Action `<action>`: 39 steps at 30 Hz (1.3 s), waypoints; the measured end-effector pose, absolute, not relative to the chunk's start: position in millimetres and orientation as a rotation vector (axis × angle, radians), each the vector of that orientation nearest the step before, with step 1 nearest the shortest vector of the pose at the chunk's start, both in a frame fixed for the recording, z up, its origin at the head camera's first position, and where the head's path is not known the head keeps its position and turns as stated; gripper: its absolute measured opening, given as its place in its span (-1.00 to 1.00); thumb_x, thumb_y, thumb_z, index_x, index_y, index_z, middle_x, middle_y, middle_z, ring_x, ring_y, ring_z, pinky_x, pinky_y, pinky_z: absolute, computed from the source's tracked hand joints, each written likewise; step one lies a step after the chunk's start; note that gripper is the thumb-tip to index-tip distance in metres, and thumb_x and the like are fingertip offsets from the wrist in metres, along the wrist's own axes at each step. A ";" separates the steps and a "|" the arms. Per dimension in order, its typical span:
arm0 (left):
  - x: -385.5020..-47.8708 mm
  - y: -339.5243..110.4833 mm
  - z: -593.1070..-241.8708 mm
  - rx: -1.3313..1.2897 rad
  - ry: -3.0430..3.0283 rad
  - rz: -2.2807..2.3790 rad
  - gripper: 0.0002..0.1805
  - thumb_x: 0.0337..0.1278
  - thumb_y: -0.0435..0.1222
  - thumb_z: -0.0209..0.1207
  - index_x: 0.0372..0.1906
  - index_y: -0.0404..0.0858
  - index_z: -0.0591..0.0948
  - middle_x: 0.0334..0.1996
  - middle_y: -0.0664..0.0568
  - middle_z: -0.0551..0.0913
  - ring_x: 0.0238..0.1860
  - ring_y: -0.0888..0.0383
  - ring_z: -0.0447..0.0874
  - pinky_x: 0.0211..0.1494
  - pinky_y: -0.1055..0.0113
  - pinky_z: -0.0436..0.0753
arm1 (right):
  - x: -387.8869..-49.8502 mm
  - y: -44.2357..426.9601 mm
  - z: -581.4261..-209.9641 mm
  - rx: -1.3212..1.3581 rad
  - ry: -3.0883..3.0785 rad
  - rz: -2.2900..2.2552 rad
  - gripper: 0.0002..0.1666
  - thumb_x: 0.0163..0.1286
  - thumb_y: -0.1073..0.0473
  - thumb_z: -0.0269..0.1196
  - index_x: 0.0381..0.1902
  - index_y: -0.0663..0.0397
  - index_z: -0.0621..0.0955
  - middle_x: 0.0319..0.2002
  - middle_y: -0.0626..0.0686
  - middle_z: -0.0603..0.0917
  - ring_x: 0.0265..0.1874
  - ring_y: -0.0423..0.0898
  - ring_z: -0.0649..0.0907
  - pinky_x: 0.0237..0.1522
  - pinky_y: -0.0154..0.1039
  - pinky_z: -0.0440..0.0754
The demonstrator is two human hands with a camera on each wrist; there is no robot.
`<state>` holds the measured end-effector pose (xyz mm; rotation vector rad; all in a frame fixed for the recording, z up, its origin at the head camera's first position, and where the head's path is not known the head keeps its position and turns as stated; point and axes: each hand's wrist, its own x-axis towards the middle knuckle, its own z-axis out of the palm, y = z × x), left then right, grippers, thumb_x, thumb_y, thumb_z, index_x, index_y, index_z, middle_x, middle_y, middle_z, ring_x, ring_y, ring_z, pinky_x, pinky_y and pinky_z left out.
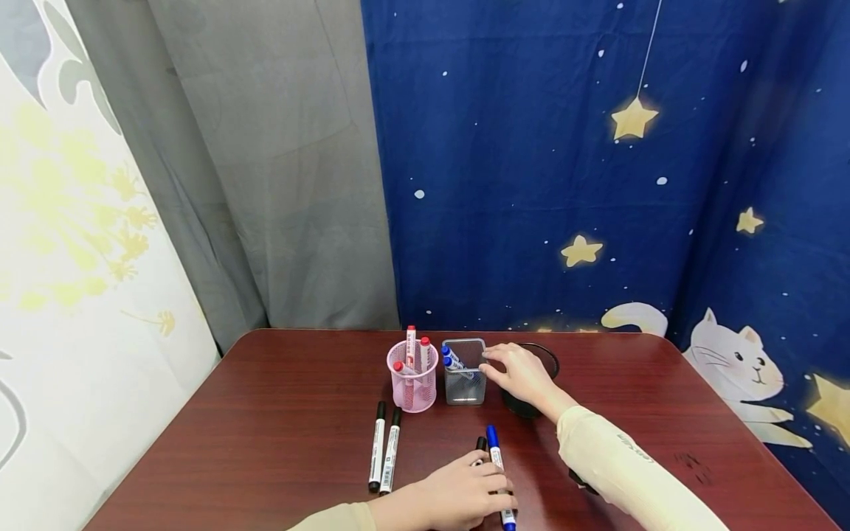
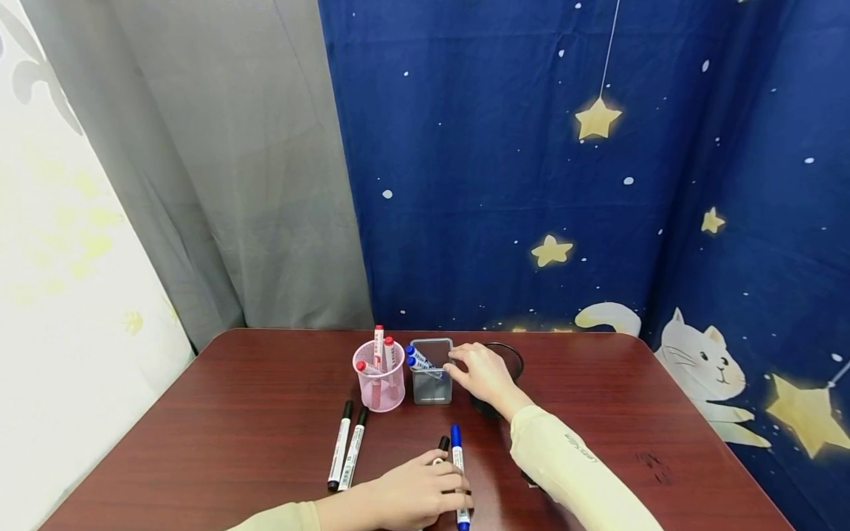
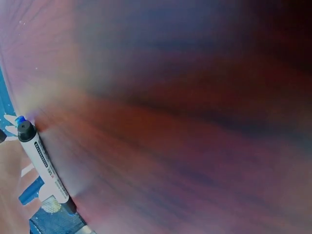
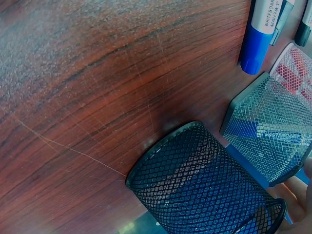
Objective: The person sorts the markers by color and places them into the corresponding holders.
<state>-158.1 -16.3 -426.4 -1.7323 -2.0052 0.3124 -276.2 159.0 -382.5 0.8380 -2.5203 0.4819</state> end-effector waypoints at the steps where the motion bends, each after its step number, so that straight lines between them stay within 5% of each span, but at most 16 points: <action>1: -157.9 -16.1 -426.6 -1.728 -2.016 0.318 -0.60 -0.15 -0.14 0.17 -0.06 0.11 0.51 -0.13 0.30 0.47 -0.08 0.33 0.34 0.02 0.33 0.27 | -276.2 159.2 -382.9 0.838 -2.518 0.483 -0.62 0.16 0.00 0.22 -0.16 0.15 0.63 -0.16 0.05 0.61 -0.11 -0.02 0.54 -0.12 -0.07 0.46; 11: -158.8 -18.0 -427.7 -1.694 -2.004 0.422 -0.86 -0.10 -0.06 0.17 -0.34 0.14 0.54 -0.32 0.28 0.43 -0.19 0.28 0.32 -0.10 0.37 0.30 | -275.7 159.7 -382.8 0.823 -2.536 0.484 -0.61 0.18 -0.01 0.20 -0.14 0.13 0.62 -0.14 0.05 0.60 -0.10 -0.02 0.53 -0.12 -0.06 0.46; 22: -156.1 -32.1 -413.8 -1.758 -1.875 0.201 -0.80 -0.09 -0.15 0.15 -0.26 0.07 0.52 -0.30 0.32 0.48 -0.17 0.35 0.40 0.09 0.33 0.27 | -276.6 159.7 -383.8 0.816 -2.555 0.513 -0.63 0.19 -0.02 0.19 -0.14 0.10 0.63 -0.14 0.04 0.60 -0.10 -0.03 0.53 -0.14 -0.07 0.47; 29: -148.8 -44.5 -393.2 -1.748 -1.903 -0.206 -0.83 0.09 -0.26 0.07 -0.20 -0.06 0.58 -0.26 0.26 0.53 -0.17 0.40 0.43 0.13 0.37 0.24 | -277.0 159.2 -383.2 0.818 -2.534 0.486 -0.63 0.17 -0.01 0.20 -0.15 0.10 0.63 -0.15 0.04 0.60 -0.11 -0.04 0.54 -0.14 -0.08 0.47; 39: -148.2 -56.8 -359.7 -1.661 -1.904 -0.540 -0.77 -0.01 -0.28 0.15 -0.17 -0.11 0.53 -0.32 0.27 0.53 -0.23 0.38 0.43 -0.01 0.50 0.34 | -277.5 159.2 -385.4 0.808 -2.530 0.470 -0.63 0.17 -0.02 0.20 -0.16 0.09 0.63 -0.15 0.03 0.60 -0.11 -0.05 0.54 -0.15 -0.08 0.48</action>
